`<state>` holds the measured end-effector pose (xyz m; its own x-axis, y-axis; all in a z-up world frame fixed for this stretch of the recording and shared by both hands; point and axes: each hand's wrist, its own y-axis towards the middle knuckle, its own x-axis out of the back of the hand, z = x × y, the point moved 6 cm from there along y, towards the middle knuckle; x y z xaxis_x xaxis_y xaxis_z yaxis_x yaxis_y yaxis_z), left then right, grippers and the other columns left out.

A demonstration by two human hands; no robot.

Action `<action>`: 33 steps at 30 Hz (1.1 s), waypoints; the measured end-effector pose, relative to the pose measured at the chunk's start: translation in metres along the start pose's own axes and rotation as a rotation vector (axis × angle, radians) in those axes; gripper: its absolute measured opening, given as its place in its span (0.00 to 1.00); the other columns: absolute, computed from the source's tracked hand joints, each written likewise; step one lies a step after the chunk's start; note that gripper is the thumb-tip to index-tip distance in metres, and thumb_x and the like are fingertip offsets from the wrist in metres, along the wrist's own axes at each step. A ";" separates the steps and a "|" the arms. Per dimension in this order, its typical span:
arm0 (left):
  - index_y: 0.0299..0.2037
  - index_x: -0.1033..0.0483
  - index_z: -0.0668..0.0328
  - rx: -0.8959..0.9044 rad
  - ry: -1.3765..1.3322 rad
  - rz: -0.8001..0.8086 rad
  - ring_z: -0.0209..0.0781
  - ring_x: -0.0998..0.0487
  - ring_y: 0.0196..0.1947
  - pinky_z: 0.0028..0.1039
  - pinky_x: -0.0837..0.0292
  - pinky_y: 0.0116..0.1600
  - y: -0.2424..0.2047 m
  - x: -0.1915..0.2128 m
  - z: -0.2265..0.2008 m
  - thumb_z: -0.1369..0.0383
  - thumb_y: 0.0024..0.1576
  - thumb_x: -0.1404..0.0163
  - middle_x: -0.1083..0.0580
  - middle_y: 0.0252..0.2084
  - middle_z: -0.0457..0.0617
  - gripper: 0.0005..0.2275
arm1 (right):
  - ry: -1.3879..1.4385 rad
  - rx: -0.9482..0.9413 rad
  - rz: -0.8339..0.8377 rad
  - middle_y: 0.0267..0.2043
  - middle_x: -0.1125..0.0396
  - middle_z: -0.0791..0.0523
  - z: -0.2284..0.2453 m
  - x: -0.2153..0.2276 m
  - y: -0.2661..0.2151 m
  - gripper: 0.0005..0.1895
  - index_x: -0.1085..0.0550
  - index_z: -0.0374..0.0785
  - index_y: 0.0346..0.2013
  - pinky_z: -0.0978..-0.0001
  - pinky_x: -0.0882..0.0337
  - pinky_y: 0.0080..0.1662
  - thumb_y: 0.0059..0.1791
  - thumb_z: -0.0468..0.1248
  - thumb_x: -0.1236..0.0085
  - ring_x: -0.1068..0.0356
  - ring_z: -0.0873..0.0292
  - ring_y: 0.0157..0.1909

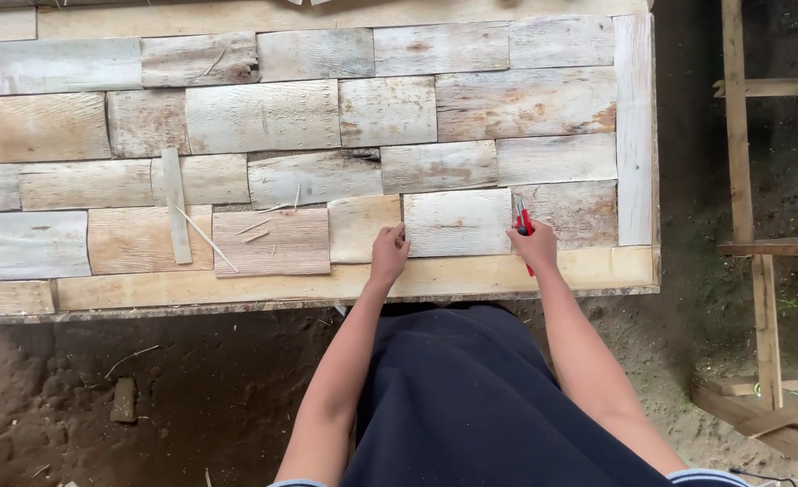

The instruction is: Fitting and cutting thin wood strips to create a decorative or functional panel within a frame.

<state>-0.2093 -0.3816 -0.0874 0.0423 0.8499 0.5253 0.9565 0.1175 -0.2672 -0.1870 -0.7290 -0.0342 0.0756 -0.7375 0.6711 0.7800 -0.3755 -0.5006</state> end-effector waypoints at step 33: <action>0.67 0.31 0.54 -0.144 0.291 0.066 0.58 0.22 0.49 0.40 0.22 0.56 -0.004 0.012 -0.037 0.72 0.53 0.38 0.35 0.49 0.56 0.29 | -0.082 0.325 -0.123 0.46 0.29 0.50 0.031 -0.008 0.014 0.21 0.23 0.39 0.49 0.45 0.27 0.54 0.45 0.41 0.29 0.27 0.40 0.52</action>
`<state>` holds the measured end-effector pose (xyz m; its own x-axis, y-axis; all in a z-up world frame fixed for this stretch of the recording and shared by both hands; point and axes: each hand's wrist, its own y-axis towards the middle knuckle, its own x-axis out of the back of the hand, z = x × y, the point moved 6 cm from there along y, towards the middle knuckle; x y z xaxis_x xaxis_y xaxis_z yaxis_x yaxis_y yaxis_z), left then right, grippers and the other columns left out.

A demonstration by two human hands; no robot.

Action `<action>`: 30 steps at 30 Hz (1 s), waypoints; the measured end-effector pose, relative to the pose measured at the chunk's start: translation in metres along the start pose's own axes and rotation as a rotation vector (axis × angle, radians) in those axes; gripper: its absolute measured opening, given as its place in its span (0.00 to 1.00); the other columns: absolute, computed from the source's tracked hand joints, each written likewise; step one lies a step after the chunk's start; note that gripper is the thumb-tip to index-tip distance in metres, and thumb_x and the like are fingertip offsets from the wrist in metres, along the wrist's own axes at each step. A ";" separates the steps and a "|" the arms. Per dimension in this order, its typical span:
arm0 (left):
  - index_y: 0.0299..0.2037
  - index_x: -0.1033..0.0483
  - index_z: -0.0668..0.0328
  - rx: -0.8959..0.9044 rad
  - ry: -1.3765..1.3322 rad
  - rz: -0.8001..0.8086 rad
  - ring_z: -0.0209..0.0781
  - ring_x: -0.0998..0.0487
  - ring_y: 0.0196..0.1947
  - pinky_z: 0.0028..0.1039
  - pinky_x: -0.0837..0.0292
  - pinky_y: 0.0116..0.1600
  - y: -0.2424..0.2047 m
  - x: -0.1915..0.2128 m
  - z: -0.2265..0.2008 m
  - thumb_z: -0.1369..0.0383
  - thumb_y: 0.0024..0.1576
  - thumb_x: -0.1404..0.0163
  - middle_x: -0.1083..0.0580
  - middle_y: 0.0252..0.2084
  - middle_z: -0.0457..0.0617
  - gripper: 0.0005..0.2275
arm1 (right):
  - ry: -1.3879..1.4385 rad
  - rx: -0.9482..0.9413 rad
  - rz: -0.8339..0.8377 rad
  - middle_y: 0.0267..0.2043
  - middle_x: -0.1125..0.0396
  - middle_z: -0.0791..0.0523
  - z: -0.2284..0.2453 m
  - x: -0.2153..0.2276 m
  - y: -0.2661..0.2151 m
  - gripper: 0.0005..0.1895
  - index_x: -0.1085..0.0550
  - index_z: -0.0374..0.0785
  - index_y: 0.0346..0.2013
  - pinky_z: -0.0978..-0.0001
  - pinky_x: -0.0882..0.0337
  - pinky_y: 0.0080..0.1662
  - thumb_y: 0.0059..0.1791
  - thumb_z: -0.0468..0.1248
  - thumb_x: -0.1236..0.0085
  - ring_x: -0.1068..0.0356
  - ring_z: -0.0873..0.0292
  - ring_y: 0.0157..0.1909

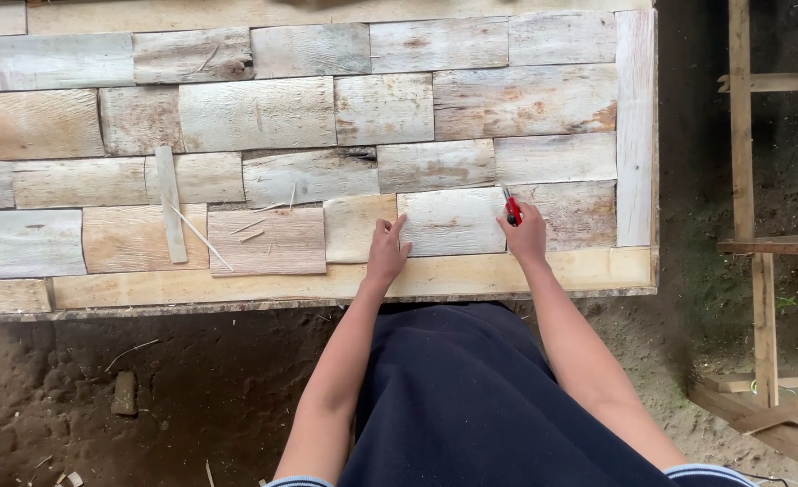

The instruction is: Fitting and cutting thin wood strips to create a decorative or functional panel within a frame.

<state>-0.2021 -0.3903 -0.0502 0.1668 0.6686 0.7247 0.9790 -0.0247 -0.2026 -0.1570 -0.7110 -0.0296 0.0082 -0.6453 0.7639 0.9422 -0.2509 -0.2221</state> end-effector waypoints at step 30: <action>0.52 0.22 0.51 -0.012 0.042 -0.348 0.49 0.27 0.45 0.37 0.26 0.52 -0.025 0.094 0.078 0.77 0.56 0.46 0.32 0.46 0.50 0.14 | 0.067 -0.043 0.035 0.32 0.27 0.56 0.055 -0.037 0.003 0.14 0.21 0.48 0.40 0.61 0.25 0.43 0.44 0.46 0.30 0.24 0.52 0.38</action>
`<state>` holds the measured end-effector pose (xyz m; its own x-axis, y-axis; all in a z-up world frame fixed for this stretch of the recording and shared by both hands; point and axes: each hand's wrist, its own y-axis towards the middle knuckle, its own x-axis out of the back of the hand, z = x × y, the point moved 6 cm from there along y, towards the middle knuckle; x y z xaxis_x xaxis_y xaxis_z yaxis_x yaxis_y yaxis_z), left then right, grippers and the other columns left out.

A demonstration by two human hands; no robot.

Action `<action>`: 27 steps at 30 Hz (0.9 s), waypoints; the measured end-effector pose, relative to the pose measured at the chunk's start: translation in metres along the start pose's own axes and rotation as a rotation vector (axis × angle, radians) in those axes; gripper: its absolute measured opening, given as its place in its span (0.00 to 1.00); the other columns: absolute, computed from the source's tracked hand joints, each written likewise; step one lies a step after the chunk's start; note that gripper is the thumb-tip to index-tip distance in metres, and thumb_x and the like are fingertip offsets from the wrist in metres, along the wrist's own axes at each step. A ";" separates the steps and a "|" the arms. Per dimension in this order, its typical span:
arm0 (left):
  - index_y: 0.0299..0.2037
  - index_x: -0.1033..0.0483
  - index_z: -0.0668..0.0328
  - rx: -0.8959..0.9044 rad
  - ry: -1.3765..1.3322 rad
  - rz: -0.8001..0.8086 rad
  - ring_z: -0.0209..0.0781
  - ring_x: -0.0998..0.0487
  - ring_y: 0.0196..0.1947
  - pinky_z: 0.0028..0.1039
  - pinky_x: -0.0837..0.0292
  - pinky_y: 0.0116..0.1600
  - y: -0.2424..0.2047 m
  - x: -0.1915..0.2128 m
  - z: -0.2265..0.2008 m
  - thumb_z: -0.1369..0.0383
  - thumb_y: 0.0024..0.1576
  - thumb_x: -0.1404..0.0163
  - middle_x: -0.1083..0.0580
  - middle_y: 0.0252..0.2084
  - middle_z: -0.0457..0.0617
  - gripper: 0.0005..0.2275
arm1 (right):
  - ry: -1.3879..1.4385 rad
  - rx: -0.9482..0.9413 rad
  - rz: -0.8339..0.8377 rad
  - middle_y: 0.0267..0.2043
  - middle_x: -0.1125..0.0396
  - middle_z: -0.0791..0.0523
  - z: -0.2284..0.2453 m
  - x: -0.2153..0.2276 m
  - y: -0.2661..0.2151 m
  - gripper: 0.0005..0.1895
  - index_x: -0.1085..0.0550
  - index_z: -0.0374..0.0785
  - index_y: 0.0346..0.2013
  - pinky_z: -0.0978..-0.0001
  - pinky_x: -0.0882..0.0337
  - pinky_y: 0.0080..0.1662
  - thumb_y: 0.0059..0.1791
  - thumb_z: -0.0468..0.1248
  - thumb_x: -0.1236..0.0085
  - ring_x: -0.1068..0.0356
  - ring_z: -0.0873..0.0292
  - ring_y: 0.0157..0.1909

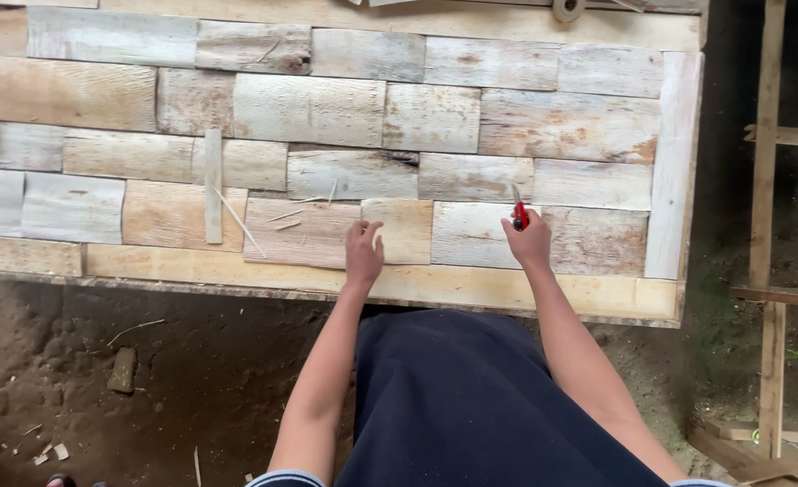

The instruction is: Fitting and cutting thin wood strips to create a decorative or functional panel within a frame.

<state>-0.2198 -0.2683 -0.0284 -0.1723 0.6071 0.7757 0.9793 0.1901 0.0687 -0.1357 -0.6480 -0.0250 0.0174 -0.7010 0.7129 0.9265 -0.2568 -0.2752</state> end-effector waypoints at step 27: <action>0.54 0.21 0.49 -0.151 0.213 0.146 0.47 0.27 0.49 0.36 0.25 0.51 0.067 0.148 0.187 0.61 0.43 0.31 0.31 0.51 0.45 0.26 | 0.026 0.010 0.293 0.26 0.25 0.56 0.237 -0.252 -0.104 0.06 0.19 0.47 0.33 0.60 0.25 0.43 0.45 0.43 0.38 0.23 0.51 0.37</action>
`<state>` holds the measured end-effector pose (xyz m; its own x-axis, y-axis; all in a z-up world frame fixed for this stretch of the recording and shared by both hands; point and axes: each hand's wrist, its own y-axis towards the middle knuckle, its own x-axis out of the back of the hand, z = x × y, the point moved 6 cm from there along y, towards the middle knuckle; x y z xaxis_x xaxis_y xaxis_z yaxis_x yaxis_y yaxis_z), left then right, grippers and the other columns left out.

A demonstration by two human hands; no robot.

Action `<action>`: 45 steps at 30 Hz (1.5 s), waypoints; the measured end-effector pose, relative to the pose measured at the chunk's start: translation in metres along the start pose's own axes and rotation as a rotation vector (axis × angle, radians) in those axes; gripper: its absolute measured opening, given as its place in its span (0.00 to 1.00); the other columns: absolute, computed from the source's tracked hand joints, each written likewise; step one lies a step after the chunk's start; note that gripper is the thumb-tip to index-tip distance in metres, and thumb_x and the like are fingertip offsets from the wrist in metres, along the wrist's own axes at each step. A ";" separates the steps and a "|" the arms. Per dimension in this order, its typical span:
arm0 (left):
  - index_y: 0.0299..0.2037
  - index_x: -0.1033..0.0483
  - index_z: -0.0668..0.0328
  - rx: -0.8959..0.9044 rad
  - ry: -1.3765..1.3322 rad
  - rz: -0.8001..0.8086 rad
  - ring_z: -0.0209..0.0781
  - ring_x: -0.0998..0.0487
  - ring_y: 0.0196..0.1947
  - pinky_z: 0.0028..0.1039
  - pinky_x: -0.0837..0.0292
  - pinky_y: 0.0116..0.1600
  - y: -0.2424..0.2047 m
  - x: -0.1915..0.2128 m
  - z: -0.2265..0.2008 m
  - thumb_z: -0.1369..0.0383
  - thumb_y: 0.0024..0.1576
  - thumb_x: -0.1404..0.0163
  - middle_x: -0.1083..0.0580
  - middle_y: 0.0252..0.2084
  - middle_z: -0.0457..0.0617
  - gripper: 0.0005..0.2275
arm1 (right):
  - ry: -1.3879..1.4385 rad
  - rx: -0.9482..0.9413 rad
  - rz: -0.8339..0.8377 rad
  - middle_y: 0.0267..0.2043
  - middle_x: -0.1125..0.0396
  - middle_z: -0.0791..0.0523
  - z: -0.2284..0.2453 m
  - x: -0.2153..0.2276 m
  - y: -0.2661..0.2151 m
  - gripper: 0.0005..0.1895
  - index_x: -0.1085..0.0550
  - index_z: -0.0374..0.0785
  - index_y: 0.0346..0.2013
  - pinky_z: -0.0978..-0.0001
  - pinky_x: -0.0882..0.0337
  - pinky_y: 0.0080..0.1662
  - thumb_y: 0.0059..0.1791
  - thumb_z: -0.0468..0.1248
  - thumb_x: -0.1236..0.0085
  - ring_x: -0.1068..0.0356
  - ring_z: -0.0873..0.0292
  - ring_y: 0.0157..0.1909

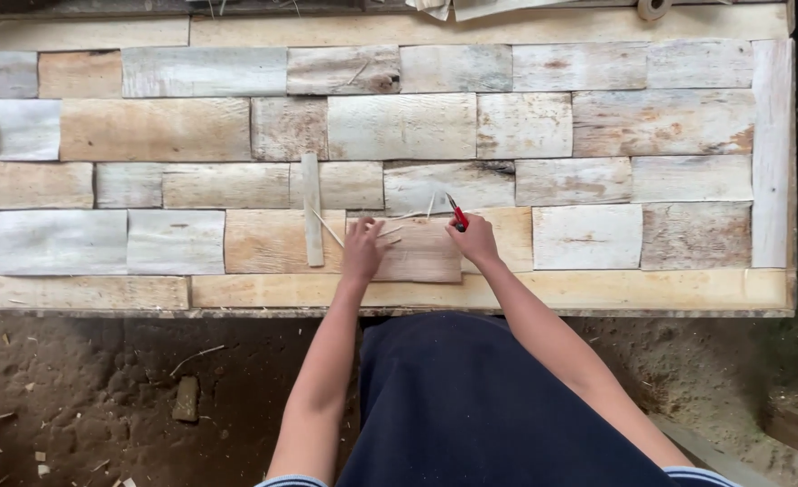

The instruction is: Fitting and cutting thin wood strips to create a decorative or functional panel within a frame.

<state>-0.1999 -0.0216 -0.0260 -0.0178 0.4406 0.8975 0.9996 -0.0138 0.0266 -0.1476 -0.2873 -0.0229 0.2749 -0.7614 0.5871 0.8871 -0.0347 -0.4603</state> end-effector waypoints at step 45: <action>0.35 0.21 0.61 0.592 -0.299 -0.114 0.59 0.19 0.35 0.48 0.23 0.40 -0.014 0.019 0.111 0.74 0.49 0.42 0.23 0.29 0.55 0.05 | -0.731 0.539 0.266 0.45 0.30 0.54 0.101 -0.068 0.039 0.12 0.22 0.40 0.46 0.52 0.20 0.49 0.48 0.37 0.35 0.22 0.45 0.45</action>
<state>-0.2113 0.0870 -0.0580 -0.2019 0.6408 0.7407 0.8377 0.5048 -0.2083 -0.0943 -0.1708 -0.0135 0.4947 -0.1011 0.8632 0.7638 0.5243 -0.3764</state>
